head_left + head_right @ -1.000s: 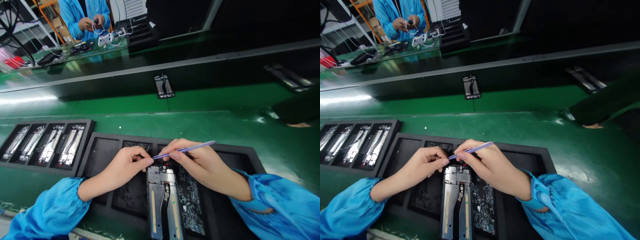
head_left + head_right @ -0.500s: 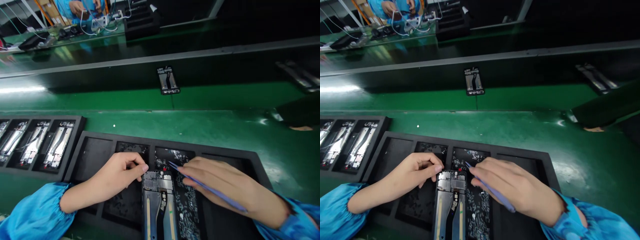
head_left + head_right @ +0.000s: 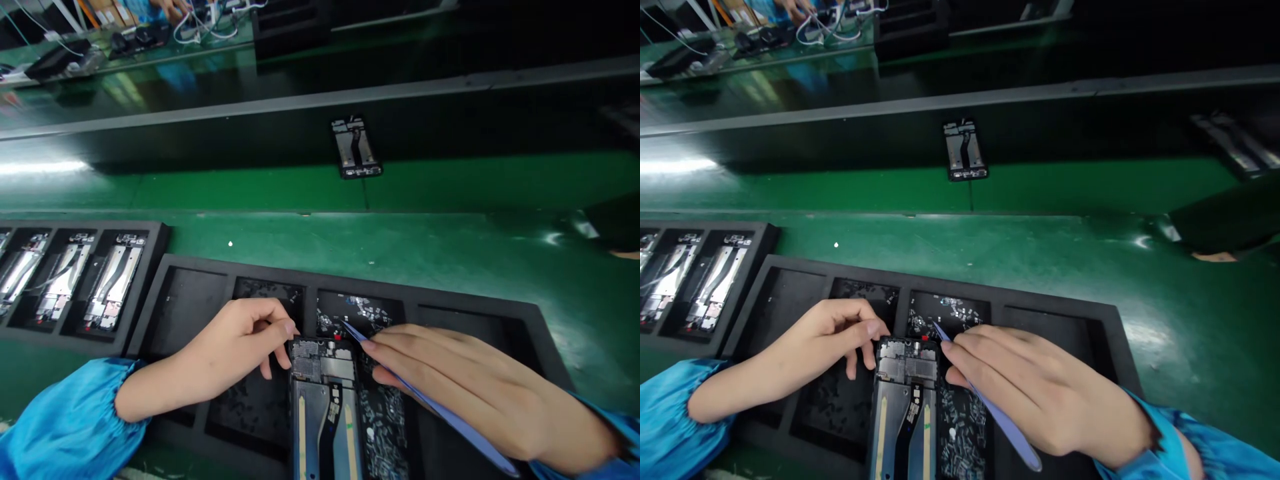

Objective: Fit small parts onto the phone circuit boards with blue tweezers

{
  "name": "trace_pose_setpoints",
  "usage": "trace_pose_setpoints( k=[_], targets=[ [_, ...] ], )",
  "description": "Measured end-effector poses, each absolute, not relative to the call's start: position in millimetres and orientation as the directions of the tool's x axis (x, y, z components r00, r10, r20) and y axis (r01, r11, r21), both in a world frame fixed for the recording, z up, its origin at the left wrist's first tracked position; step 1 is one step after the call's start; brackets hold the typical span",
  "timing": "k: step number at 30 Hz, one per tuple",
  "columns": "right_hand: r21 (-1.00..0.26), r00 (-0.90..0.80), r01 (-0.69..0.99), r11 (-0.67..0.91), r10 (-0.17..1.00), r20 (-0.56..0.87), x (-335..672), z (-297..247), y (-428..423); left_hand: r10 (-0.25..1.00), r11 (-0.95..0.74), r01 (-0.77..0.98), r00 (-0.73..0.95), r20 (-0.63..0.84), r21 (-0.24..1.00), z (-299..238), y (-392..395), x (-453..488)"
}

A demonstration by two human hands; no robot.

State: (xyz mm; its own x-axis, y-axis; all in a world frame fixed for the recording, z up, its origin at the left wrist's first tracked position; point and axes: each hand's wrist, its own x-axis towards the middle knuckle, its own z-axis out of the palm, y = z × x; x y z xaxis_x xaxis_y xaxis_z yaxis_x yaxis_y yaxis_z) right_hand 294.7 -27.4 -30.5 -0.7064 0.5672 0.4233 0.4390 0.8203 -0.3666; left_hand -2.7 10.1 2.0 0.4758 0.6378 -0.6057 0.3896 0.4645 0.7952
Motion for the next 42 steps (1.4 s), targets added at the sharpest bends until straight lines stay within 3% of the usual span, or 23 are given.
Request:
trace_pose_setpoints(
  k=[9,18,23,31,38,42],
  targets=[
    [-0.315,-0.693,0.470,0.825,0.566,0.447,302.6,-30.1,-35.3,0.602,0.508,0.393,0.475,-0.642,0.767,5.1,9.4,-1.0],
    [-0.098,-0.811,0.414,0.905,0.416,0.412,293.7,-27.6,-38.9,0.597,0.479,0.394,0.509,-0.620,0.784,-0.3,9.0,-4.2],
    [-0.041,-0.809,0.431,0.902,0.406,0.425,293.6,-24.9,-39.6,0.594,0.481,0.399,0.506,-0.625,0.781,1.6,9.7,-2.5],
    [-0.070,-0.816,0.434,0.898,0.424,0.393,294.5,-27.1,-40.5,0.583,0.485,0.398,0.516,-0.627,0.779,3.2,10.1,-2.7],
    [-0.187,-0.795,0.453,0.872,0.490,0.359,299.7,-35.3,-47.6,0.579,0.484,0.399,0.522,-0.627,0.779,4.2,11.8,-1.4],
    [-0.145,-0.819,0.443,0.885,0.465,0.336,297.0,-37.4,-48.1,0.579,0.470,0.402,0.531,-0.619,0.785,3.6,10.1,-2.2]
  ],
)
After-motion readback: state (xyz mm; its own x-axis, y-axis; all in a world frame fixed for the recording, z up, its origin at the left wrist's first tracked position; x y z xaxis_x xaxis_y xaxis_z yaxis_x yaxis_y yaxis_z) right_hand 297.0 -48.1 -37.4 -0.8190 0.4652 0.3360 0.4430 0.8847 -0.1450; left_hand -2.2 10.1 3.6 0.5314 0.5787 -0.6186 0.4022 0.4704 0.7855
